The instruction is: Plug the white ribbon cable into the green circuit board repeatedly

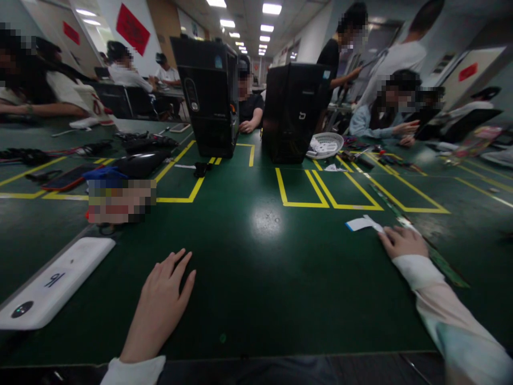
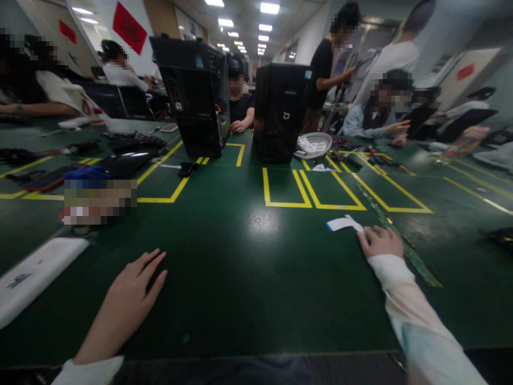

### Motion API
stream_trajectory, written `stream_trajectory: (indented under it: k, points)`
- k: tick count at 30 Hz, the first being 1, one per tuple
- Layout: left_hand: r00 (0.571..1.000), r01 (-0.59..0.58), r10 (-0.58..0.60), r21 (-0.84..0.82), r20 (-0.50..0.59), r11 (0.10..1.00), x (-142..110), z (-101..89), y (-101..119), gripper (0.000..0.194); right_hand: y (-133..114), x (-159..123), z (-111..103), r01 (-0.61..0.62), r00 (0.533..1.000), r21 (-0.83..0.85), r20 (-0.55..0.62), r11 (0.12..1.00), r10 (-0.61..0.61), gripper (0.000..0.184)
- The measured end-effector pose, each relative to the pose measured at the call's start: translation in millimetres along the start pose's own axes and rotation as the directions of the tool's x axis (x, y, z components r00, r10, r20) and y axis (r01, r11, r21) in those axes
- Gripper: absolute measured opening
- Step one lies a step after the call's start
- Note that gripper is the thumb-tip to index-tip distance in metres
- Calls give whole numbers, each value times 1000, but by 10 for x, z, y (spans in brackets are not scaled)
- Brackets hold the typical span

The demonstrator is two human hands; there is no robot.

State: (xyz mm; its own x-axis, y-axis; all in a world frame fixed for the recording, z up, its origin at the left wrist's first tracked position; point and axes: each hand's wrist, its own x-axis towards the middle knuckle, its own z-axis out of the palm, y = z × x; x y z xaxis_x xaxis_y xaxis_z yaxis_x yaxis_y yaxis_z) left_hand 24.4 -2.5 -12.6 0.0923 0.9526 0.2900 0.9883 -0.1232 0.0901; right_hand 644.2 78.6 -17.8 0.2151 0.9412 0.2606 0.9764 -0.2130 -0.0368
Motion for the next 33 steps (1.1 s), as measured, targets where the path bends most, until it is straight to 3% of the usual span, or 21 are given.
stream_trajectory:
  k: [5,8,12,19,24,28,33]
  points:
    - [1000,-14,14,-9,-9,1000,-8,26,-24,60,-545,-60,64,336,941,105,-6,936,-338,49]
    - [1000,-12,12,-8,-8,1000,-9,27,-28,60,-1012,-128,28,571,820,213,-104,793,-562,47]
    - [1000,-14,14,-16,-12,1000,-5,26,-26,60,-1622,-189,-59,719,688,295,-169,629,-706,43]
    - [1000,-20,20,-16,-23,1000,-12,54,-43,58,-2486,-371,-58,835,503,371,-216,406,-837,42]
    - [1000,-8,8,-24,-21,1000,-13,44,-38,58,-2937,-598,-139,847,449,393,-171,358,-877,46]
    - [1000,-1,1,-25,-3,1000,-6,32,-50,59,-3129,-696,-263,854,396,418,-134,311,-908,50]
    - [1000,3,-3,-24,12,1000,4,12,-59,58,-3167,-717,-333,857,341,447,-115,258,-933,52]
